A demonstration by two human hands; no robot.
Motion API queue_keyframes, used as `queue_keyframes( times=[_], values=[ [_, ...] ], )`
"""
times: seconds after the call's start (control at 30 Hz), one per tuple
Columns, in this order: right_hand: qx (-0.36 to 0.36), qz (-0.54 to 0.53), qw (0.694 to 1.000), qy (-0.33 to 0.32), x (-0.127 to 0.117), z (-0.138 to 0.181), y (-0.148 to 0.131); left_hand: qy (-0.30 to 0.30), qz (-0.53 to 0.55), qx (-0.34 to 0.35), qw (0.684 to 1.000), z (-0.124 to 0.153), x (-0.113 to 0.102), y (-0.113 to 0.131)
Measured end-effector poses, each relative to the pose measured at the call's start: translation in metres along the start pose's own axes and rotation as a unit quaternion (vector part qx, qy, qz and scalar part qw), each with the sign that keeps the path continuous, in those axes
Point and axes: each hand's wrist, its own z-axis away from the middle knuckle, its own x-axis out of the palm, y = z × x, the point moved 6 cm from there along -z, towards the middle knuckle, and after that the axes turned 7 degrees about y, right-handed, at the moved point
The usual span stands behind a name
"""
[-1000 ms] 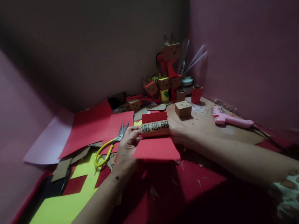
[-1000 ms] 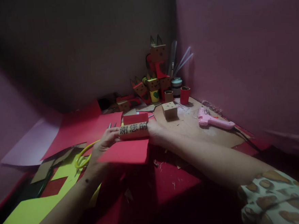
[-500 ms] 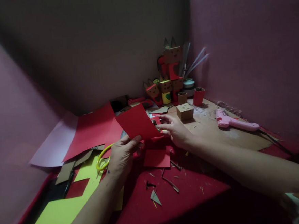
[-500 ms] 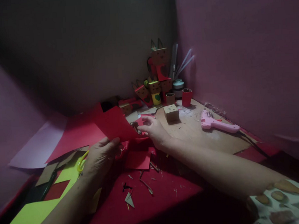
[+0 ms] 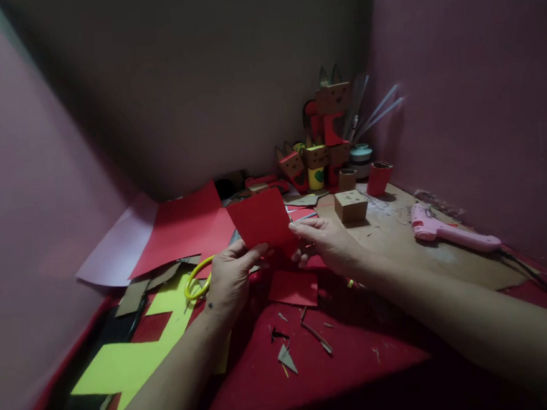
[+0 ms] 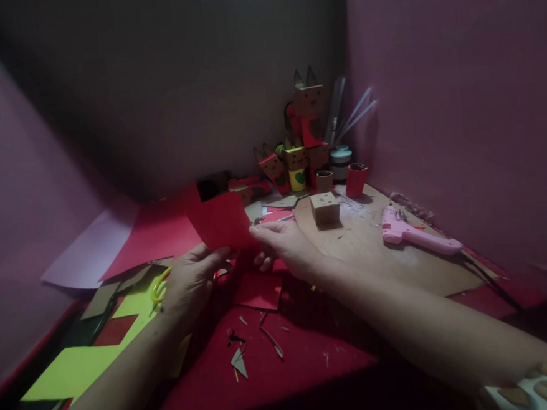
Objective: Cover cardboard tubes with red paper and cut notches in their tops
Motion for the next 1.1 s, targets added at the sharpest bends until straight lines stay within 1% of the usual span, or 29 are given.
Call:
queue_keyframes(
  times=[0.13,0.27,0.37,0.43,0.57,0.63,0.73,0.83,0.97,1.03,1.1],
  values=[
    [-0.026,0.009,1.000,0.011,-0.001,0.000,-0.005,-0.012,-0.001,0.025,1.000,0.002,0.002,0.003],
    [-0.076,-0.011,0.996,0.040,-0.006,0.000,-0.011,-0.021,-0.003,0.010,1.000,0.006,0.003,0.007],
    [-0.108,0.006,0.992,0.066,-0.009,0.000,-0.013,-0.034,0.011,0.008,0.999,0.007,0.003,0.010],
    [-0.119,0.021,0.991,0.065,-0.008,0.000,-0.013,-0.039,0.005,0.006,0.999,0.006,0.003,0.011],
    [-0.117,0.011,0.993,0.021,-0.002,0.002,-0.012,-0.022,-0.039,0.018,0.999,0.006,0.000,0.011],
    [-0.088,-0.006,0.996,-0.017,0.002,0.004,-0.010,-0.012,-0.062,0.028,0.998,0.007,-0.001,0.012],
    [-0.046,-0.047,0.995,-0.069,0.007,0.004,-0.007,-0.009,-0.081,0.067,0.994,0.008,-0.002,0.015],
    [-0.047,-0.075,0.993,-0.080,0.007,0.001,-0.010,0.001,-0.091,0.113,0.989,0.009,-0.003,0.019],
    [-0.047,-0.104,0.991,-0.075,0.003,-0.002,-0.017,0.009,-0.098,0.150,0.984,0.009,-0.004,0.021],
    [-0.037,-0.111,0.988,-0.097,0.002,-0.001,-0.018,0.003,-0.106,0.169,0.980,0.008,-0.004,0.019],
    [-0.035,-0.102,0.987,-0.122,0.001,0.001,-0.016,-0.017,-0.125,0.206,0.970,0.009,-0.002,0.018]
  ],
)
